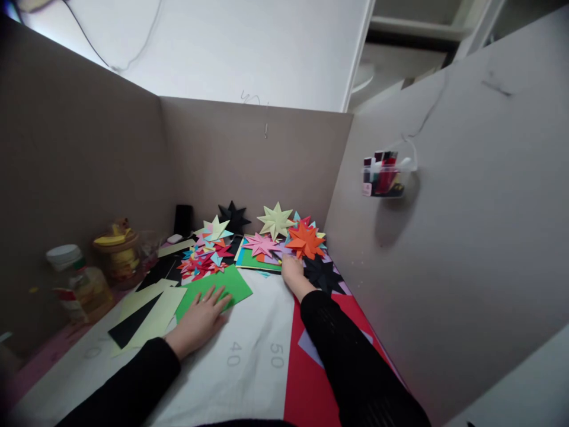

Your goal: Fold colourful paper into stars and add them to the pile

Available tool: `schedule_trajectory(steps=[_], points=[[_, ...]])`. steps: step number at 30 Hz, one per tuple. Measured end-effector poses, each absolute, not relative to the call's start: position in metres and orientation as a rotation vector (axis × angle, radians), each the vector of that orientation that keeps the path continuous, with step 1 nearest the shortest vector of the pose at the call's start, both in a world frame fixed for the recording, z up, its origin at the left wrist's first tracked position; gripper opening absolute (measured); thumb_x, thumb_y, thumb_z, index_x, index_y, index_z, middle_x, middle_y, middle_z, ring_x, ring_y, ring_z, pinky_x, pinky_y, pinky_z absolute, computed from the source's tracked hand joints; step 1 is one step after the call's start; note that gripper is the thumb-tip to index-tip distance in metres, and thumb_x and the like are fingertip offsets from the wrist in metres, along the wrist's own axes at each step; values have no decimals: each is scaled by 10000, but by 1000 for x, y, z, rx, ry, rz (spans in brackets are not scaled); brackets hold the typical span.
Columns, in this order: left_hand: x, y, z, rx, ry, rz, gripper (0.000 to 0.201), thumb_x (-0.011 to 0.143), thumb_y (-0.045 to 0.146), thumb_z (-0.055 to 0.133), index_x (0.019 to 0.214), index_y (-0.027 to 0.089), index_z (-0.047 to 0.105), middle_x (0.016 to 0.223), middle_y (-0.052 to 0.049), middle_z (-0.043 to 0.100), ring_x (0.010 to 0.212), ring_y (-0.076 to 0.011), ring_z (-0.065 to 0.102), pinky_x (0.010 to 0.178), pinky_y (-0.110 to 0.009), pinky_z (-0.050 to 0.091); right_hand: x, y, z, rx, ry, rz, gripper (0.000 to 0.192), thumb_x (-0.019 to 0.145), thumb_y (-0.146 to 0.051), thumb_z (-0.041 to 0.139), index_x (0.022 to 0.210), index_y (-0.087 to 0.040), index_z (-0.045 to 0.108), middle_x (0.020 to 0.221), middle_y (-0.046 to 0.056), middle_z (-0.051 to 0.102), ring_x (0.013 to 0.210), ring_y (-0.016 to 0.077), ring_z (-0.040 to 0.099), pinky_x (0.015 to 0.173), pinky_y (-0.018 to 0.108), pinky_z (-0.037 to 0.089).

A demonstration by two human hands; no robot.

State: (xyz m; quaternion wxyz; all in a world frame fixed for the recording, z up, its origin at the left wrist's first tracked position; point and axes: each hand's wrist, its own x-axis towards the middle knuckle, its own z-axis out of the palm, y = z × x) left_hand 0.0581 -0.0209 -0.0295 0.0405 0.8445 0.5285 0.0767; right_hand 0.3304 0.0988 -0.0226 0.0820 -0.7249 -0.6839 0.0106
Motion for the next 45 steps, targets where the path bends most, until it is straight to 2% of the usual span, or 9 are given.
schedule_trajectory(steps=[7, 14, 20, 25, 30, 34, 40, 42, 45], points=[[34, 4, -62, 2518, 1688, 343, 386, 932, 306, 351, 1253, 243, 556, 1391, -87, 482, 1327, -300, 362, 1046, -531, 297, 306, 78, -17, -1915, -2161, 57, 482, 857, -213, 426, 1332, -135, 414, 1219, 139, 561, 1095, 230, 516, 899, 276, 367], [36, 3, -60, 2477, 1706, 350, 386, 921, 301, 366, 1240, 224, 568, 1375, -90, 501, 1318, -295, 378, 1051, -518, 305, 350, 54, -10, -2034, -2197, 147, 326, 766, -125, 500, 1067, -84, 617, 1044, 184, 615, 960, 252, 585, 800, 283, 404], [34, 4, -63, 2469, 1687, 361, 396, 916, 318, 377, 1255, 224, 558, 1390, -84, 485, 1328, -304, 361, 1061, -524, 294, 361, 52, -19, -2033, -2247, 130, 408, 773, -116, 490, 1175, -136, 558, 1119, 148, 600, 1031, 235, 569, 842, 277, 404], [33, 3, -65, 2468, 1681, 376, 398, 913, 318, 372, 1257, 235, 556, 1398, -75, 476, 1326, -309, 363, 1054, -532, 309, 353, 55, -25, -2223, -2200, 41, 396, 784, -105, 478, 1172, -84, 556, 1142, 233, 580, 1022, 307, 575, 818, 372, 429], [34, 3, -66, 2491, 1685, 372, 402, 910, 319, 372, 1260, 235, 550, 1397, -73, 479, 1324, -309, 367, 1051, -534, 308, 296, 68, -31, -1807, -2379, -96, 572, 821, -281, 516, 1356, -133, 381, 1317, 177, 497, 1216, 278, 446, 985, 360, 347], [33, 1, -66, 2496, 1652, 356, 402, 904, 319, 387, 1265, 237, 543, 1402, -72, 472, 1330, -296, 359, 1057, -517, 305, 240, 92, -50, -1617, -2435, -222, 561, 841, -131, 423, 1395, -115, 333, 1428, 168, 392, 1309, 244, 358, 1048, 373, 288], [33, -2, -63, 2496, 1638, 351, 395, 903, 312, 395, 1260, 234, 544, 1403, -80, 470, 1329, -299, 360, 1058, -510, 301, 214, 128, -53, -1798, -2298, -165, 432, 843, -50, 387, 1245, -132, 520, 1043, 186, 664, 951, 236, 629, 783, 340, 449], [33, -3, -62, 2496, 1630, 356, 394, 904, 316, 391, 1258, 232, 544, 1401, -83, 472, 1327, -302, 361, 1056, -511, 302, 226, 136, -43, -1840, -2234, -144, 339, 841, -71, 413, 1110, -139, 607, 876, 153, 696, 810, 220, 651, 700, 299, 444], [33, -3, -62, 2494, 1611, 361, 401, 904, 325, 388, 1263, 233, 540, 1403, -83, 469, 1329, -306, 357, 1057, -514, 296, 256, 143, -22, -1820, -2096, -153, 299, 895, -192, 380, 1079, -199, 616, 854, 101, 693, 738, 190, 629, 641, 261, 408]])
